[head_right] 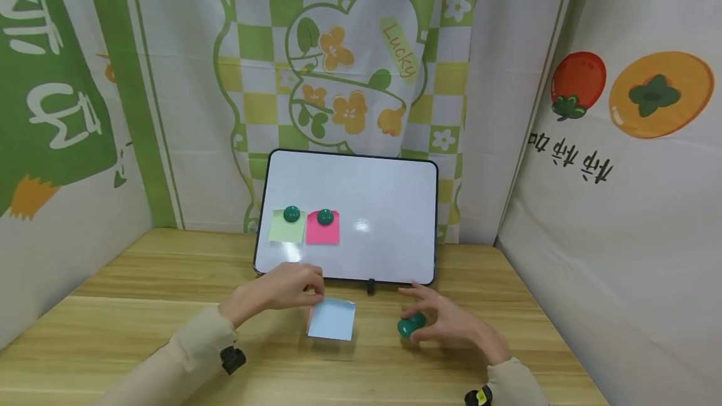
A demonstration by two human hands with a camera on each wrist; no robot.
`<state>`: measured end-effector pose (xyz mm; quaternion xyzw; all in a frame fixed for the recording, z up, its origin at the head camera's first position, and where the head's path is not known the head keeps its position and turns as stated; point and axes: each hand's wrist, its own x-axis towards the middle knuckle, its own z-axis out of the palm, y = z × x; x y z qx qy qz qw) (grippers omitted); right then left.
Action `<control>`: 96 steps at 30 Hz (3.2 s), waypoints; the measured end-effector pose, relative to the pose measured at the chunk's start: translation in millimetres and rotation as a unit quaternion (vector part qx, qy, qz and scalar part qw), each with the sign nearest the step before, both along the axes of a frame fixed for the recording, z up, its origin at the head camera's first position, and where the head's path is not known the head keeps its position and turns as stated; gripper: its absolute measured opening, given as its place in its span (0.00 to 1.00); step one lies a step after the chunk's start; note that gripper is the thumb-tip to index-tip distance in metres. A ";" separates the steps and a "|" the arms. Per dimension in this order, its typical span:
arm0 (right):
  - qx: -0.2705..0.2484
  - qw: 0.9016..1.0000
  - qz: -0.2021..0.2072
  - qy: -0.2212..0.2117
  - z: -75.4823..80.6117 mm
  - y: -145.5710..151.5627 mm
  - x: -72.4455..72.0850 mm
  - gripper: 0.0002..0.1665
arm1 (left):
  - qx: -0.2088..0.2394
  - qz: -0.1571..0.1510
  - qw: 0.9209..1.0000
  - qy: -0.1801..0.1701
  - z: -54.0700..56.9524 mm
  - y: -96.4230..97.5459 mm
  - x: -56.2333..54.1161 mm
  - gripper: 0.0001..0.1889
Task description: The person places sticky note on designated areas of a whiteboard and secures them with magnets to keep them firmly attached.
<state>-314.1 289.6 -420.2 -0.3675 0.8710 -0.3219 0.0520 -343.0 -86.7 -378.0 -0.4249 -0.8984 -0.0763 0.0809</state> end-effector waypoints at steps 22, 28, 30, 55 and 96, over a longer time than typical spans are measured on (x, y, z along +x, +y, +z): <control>0.001 0.999 0.001 0.042 2.2 -7.8 -2.8 0.23 | 0.060 0.052 0.987 0.141 20.2 25.3 -49.4 0.05; -0.005 0.999 -0.004 0.054 3.6 -9.0 -3.4 0.23 | 0.073 0.056 0.975 0.202 26.5 30.7 -65.6 0.04; -0.006 0.998 -0.003 0.057 3.6 -9.0 -3.7 0.23 | 0.075 0.056 0.971 0.218 28.7 32.8 -70.7 0.04; -0.001 0.998 0.017 0.060 0.7 -9.9 -7.5 0.23 | 0.088 0.099 0.936 0.327 35.3 55.5 -125.6 0.07; -0.028 0.975 -0.010 0.221 11.8 -33.6 -24.2 0.22 | 0.077 0.136 0.933 0.323 37.7 62.5 -133.0 0.06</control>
